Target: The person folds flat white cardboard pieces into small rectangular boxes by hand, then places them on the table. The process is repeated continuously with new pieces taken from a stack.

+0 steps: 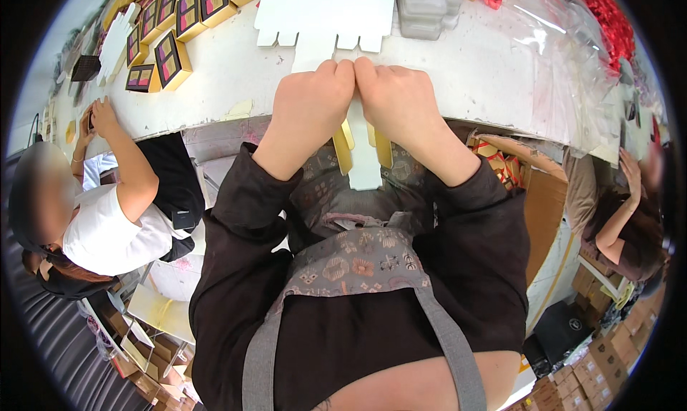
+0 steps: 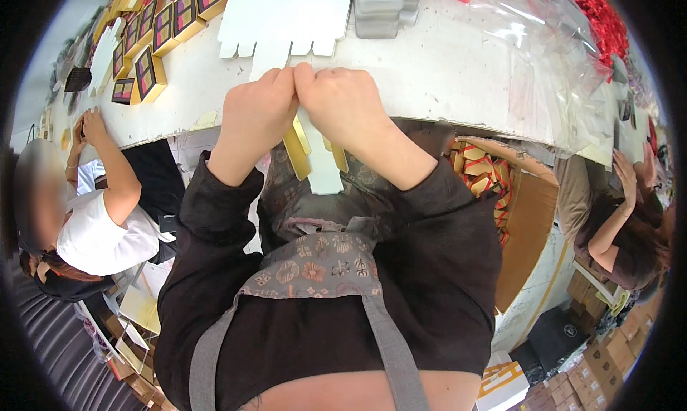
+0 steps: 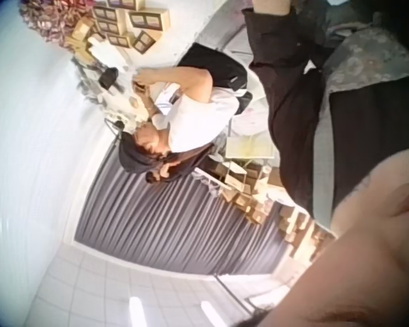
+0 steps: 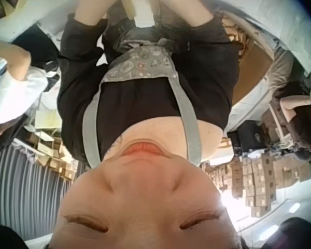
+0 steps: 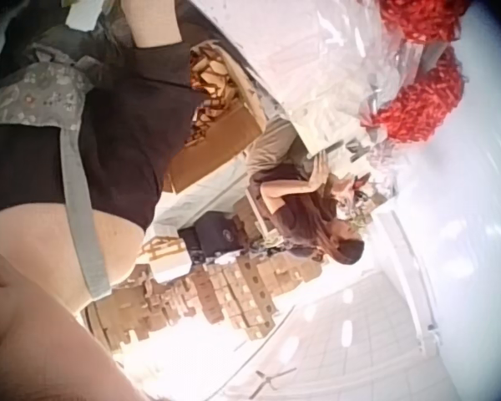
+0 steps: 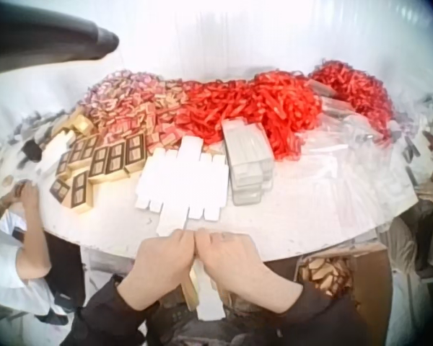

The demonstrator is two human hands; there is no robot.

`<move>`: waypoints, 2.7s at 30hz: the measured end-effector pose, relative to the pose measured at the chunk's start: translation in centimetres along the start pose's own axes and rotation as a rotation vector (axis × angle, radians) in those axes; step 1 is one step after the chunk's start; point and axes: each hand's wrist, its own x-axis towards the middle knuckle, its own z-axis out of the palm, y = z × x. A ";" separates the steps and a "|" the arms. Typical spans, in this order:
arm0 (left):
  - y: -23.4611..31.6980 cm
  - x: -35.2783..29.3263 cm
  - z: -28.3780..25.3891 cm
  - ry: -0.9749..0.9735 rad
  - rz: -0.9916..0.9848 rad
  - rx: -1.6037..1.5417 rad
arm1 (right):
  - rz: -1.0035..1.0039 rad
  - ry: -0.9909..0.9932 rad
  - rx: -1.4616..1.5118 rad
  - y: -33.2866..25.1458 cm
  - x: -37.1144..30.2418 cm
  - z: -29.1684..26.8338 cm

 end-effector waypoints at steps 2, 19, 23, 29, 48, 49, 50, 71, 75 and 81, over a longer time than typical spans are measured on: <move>-0.7 0.9 -0.3 0.060 0.049 -0.044 | -0.021 -0.023 -0.012 0.3 0.7 -0.2; 1.8 -4.2 0.4 -0.050 -0.506 -0.575 | 0.267 0.841 0.497 -0.3 -2.6 -0.9; 2.5 -2.7 -1.1 0.056 -0.311 -0.752 | 0.189 0.756 0.424 -0.6 -0.4 -2.0; 2.2 -2.5 0.5 0.299 -0.180 -0.931 | 0.528 0.336 0.663 -3.6 -2.0 -1.6; 4.1 -2.6 0.1 0.107 -0.333 -0.912 | 0.749 0.391 0.876 -4.3 -3.2 1.1; 4.3 -2.7 0.0 0.099 -0.344 -0.899 | 0.861 0.363 0.991 -4.6 -3.0 0.8; 4.6 -2.8 -0.2 0.089 -0.355 -0.889 | 0.824 0.388 1.025 -4.8 -3.0 0.8; 4.0 -3.8 0.4 0.191 -0.376 -1.367 | 0.551 0.290 1.604 -4.3 -2.8 -0.2; 4.0 -3.6 -0.1 0.163 -0.394 -1.300 | 0.461 0.164 1.523 -3.7 -2.9 -0.4; 1.2 -4.2 -1.2 -0.139 -0.249 -1.578 | 0.396 -0.088 1.177 -1.0 -3.2 -1.7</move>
